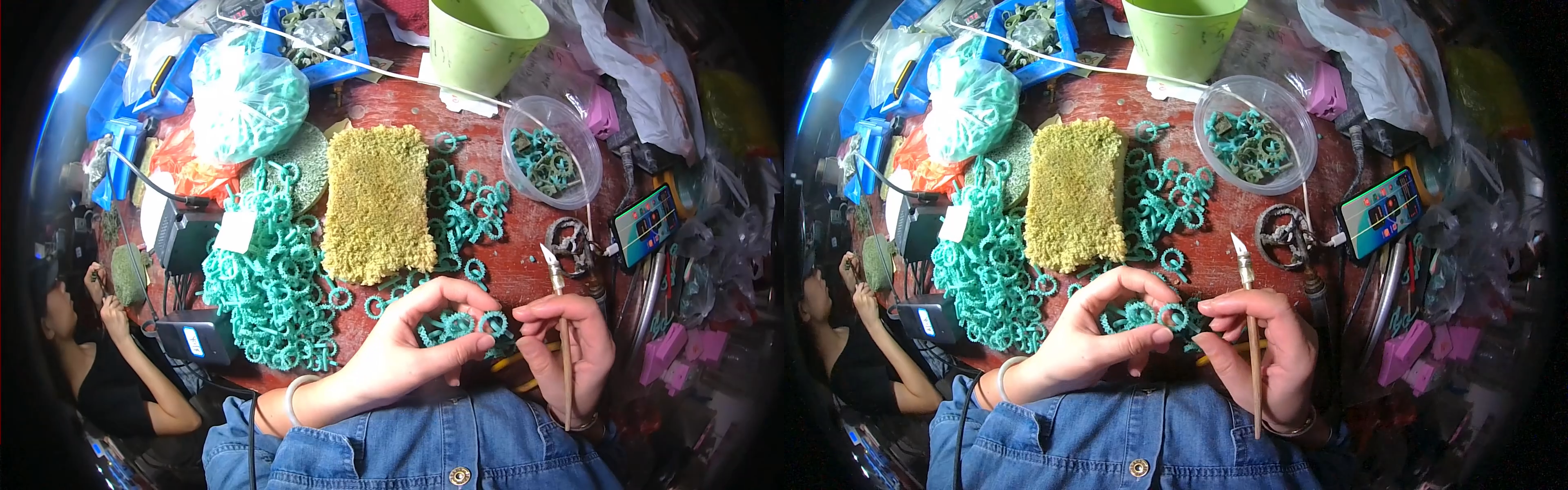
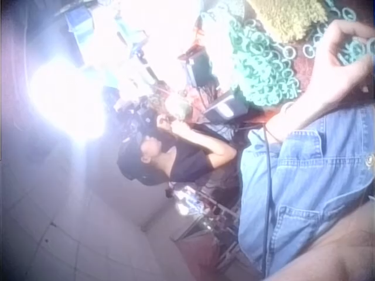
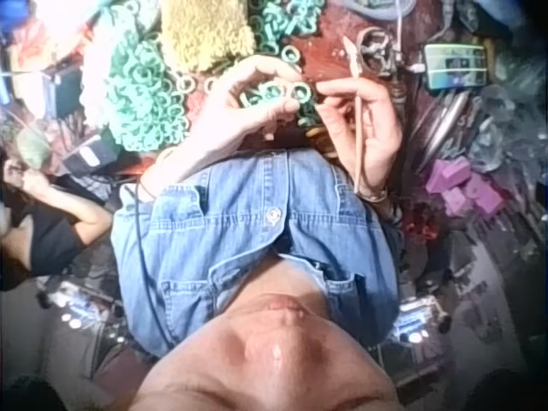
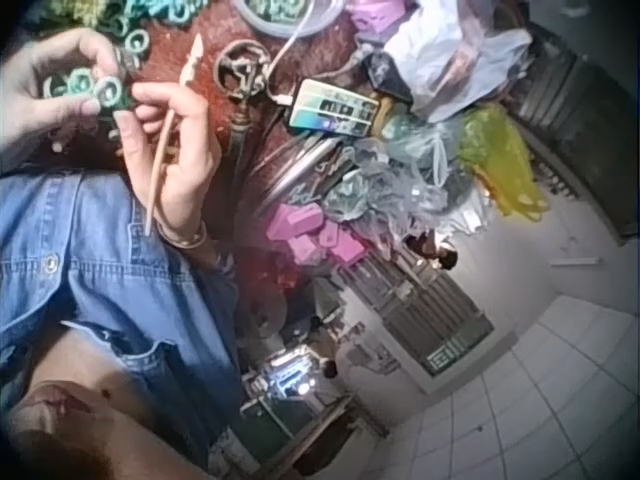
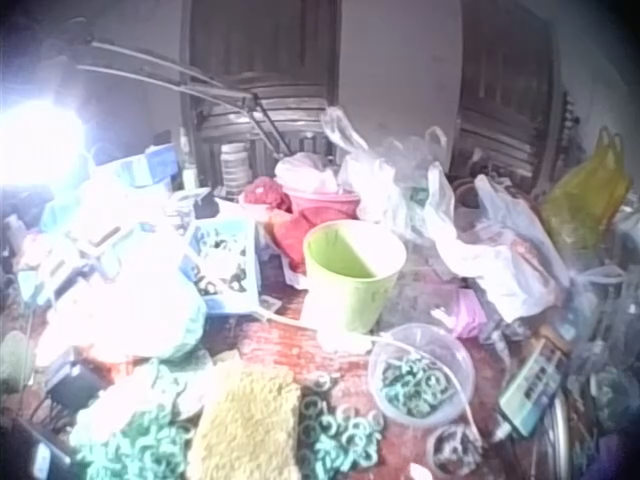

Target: Refining green wax jewelry molds using a carving tool.

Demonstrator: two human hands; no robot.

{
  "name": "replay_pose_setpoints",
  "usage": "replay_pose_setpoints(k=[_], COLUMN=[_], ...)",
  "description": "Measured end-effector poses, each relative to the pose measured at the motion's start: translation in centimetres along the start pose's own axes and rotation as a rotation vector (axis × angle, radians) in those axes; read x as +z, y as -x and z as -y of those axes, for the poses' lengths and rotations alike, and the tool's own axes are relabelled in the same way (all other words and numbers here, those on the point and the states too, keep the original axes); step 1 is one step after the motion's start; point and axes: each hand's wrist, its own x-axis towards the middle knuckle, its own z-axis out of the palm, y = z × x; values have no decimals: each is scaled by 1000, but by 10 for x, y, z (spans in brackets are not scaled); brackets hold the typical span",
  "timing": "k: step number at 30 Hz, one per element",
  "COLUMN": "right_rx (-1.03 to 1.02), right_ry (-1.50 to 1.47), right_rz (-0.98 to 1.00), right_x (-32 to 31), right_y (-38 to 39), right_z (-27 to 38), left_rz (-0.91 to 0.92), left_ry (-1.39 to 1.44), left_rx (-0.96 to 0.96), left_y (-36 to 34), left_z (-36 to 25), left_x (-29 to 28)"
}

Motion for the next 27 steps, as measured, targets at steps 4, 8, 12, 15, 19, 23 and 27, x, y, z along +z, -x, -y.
replay_pose_setpoints(k=[4,8,12,15,19,23,27], right_rx=[-63,-111,-152,-165,-144,-148,-147], right_ry=[28,63,111,107,99,87,74], right_rz=[7,20,-8,-42,53,-21,-14], right_x=[3,5,6,6,4,6,7], right_y=[0,0,1,1,3,1,0], right_z=[-3,-3,-3,-3,-2,-3,-3], left_rz=[-6,-3,41,36,26,24,16], left_ry=[127,142,104,49,20,-29,-4], left_rx=[-14,0,-4,8,24,45,70], left_y=[1,1,1,0,0,0,0], left_z=[2,2,0,1,2,1,4], left_x=[-1,-2,-2,-1,-1,-1,-2])
